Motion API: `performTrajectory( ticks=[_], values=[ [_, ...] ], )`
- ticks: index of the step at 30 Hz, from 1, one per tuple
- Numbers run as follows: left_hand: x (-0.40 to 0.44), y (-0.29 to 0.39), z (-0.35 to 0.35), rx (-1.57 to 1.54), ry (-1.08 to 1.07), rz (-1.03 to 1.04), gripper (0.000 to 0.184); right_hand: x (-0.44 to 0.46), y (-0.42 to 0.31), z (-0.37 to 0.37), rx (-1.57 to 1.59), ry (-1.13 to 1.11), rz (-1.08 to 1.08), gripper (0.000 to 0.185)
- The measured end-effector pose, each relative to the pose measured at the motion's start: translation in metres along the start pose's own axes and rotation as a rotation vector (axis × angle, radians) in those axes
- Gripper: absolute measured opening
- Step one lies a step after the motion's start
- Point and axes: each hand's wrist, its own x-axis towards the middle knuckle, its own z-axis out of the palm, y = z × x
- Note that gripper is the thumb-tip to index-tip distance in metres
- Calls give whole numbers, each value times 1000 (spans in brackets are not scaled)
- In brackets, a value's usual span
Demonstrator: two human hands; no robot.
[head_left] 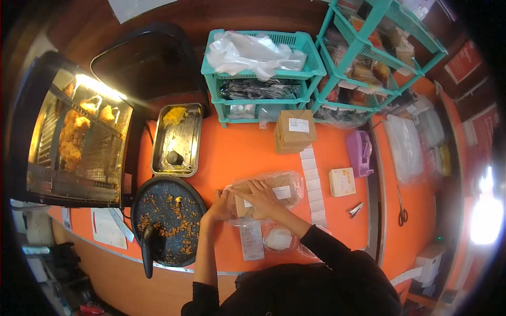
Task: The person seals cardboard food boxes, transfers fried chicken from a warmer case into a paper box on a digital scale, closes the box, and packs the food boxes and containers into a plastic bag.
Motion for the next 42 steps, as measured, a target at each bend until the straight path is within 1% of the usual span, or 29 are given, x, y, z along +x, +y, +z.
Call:
performTrajectory(
  ticks=[1,3,5,6,7,8,9,11,12,14,15,17,18,20,21,23,24,25,26,27,28,29,32,33,35,37,38,40,42],
  values=[
    [-3,33,-27,-132,-20,-133,116,-1,2,5,14,-12,-4,96],
    [-4,81,-61,-264,-42,-263,117,-4,5,2,25,-23,-3,94],
    [-3,100,-75,-238,-39,-305,117,-3,5,-21,298,17,-74,90],
    [-1,106,-80,-227,-38,-320,117,-1,-1,-55,277,69,-39,89],
    [0,111,-79,-234,89,-221,116,2,3,-88,258,117,-1,87],
    [-1,116,-78,-242,214,-123,116,7,27,-101,55,252,14,96],
    [-2,122,-80,-243,210,-127,116,12,55,-116,-154,387,28,106],
    [3,132,-89,-179,209,-131,112,13,88,-167,-480,230,190,104],
    [3,133,-90,-175,211,-124,112,16,105,-171,-484,237,192,104],
    [3,135,-92,-168,197,-170,108,24,135,-168,-363,225,153,103],
    [3,135,-91,-167,201,-173,108,31,144,-175,-361,225,148,103],
    [0,135,-86,-169,257,-175,107,40,152,-181,-181,43,164,103],
    [-2,138,-87,-167,251,-185,107,39,146,-182,-171,38,163,103],
    [3,150,-98,-134,180,-310,112,41,129,-198,-129,18,185,107],
    [8,161,-103,-130,183,-309,112,39,119,-204,-129,23,183,107],
    [18,187,-103,309,201,-274,109,26,92,-207,-45,129,175,101],
    [26,194,-99,308,198,-278,109,20,82,-209,-41,126,175,101],
    [34,202,-94,275,237,-198,104,12,73,-210,33,150,134,96],
    [41,209,-89,242,277,-112,100,4,67,-209,103,178,96,91],
    [50,207,-78,247,269,-84,105,-5,62,-205,99,183,104,91],
    [55,209,-74,244,268,-74,105,-13,57,-201,137,169,116,91],
    [59,210,-71,233,262,-104,106,-19,54,-198,175,154,125,91],
    [62,204,-56,221,274,-152,108,-17,51,-177,138,186,110,92],
    [60,201,-52,220,289,-175,109,-9,52,-168,124,171,117,94],
    [55,205,-58,232,288,-167,109,18,48,-141,120,253,113,97],
    [46,207,-64,251,289,-164,110,53,42,-119,51,199,168,97],
    [40,207,-65,250,305,-176,110,70,47,-99,56,207,165,97],
    [26,207,-69,256,331,-197,110,101,70,-50,-161,202,22,96],
    [10,208,-80,221,292,-239,109,111,82,-23,-151,168,26,95]
  ],
)
